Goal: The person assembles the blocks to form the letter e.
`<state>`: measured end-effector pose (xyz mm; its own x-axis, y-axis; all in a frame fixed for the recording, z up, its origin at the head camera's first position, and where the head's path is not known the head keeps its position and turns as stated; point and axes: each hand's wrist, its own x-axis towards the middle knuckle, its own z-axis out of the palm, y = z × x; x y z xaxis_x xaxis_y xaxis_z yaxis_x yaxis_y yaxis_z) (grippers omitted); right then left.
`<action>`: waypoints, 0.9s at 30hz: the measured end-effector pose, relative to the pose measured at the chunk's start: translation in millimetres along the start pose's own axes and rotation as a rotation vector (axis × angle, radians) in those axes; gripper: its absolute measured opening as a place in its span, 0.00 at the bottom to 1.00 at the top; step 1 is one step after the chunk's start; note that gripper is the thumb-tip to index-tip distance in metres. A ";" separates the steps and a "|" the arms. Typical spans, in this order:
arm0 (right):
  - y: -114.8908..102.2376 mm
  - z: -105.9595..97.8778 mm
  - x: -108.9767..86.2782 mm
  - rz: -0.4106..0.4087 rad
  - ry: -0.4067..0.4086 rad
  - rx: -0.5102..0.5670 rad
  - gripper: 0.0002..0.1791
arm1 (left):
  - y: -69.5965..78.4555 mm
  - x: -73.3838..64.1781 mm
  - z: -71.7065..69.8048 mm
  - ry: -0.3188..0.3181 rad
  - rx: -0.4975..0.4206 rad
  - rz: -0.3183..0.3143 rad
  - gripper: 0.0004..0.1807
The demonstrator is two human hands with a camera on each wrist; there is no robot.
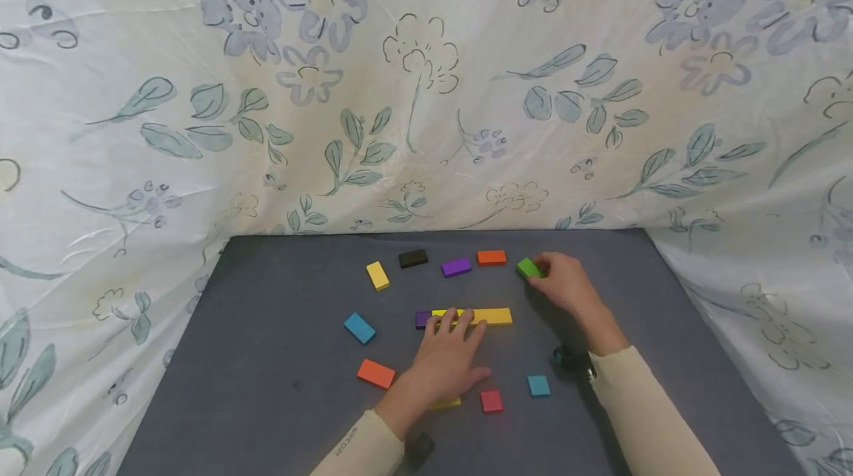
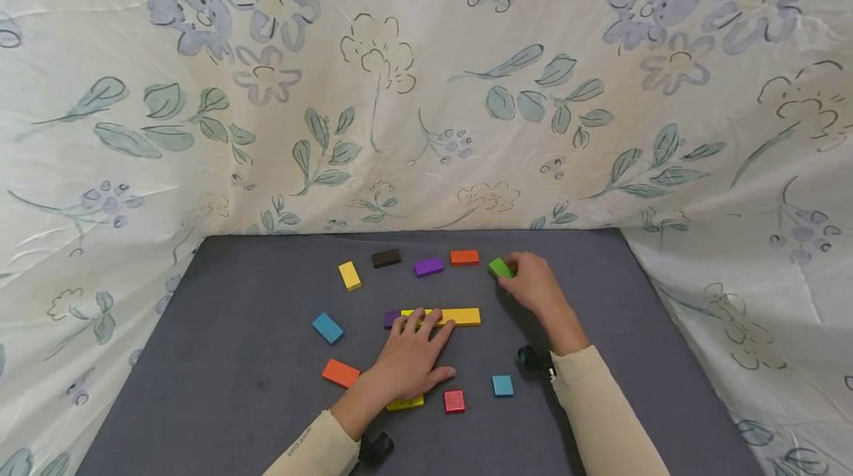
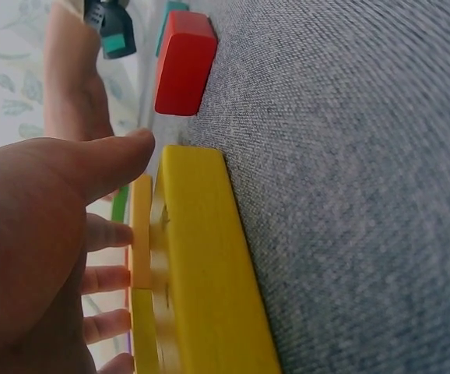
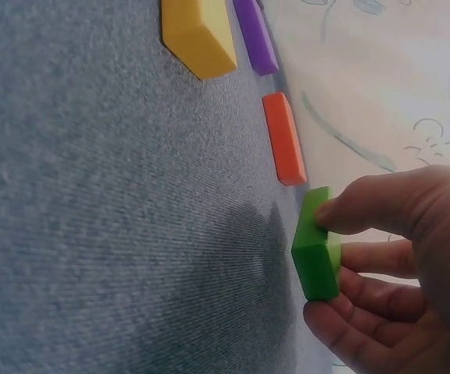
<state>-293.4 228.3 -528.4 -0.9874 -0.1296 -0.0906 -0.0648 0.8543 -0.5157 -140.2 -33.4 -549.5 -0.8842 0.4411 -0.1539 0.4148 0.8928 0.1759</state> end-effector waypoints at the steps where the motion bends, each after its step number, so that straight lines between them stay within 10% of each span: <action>1: -0.8 -0.1 -0.9 0.003 0.000 0.000 0.24 | 0.1 0.1 -0.2 0.000 -0.002 -0.001 0.45; 27: -15.5 2.7 -17.6 0.007 0.000 0.026 0.23 | -1.0 2.0 2.4 0.018 -0.004 -0.004 0.46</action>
<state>-274.6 216.0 -521.1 -0.9878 -0.1239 -0.0946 -0.0541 0.8417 -0.5372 -141.8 -33.2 -552.3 -0.8897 0.4355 -0.1369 0.4101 0.8942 0.1794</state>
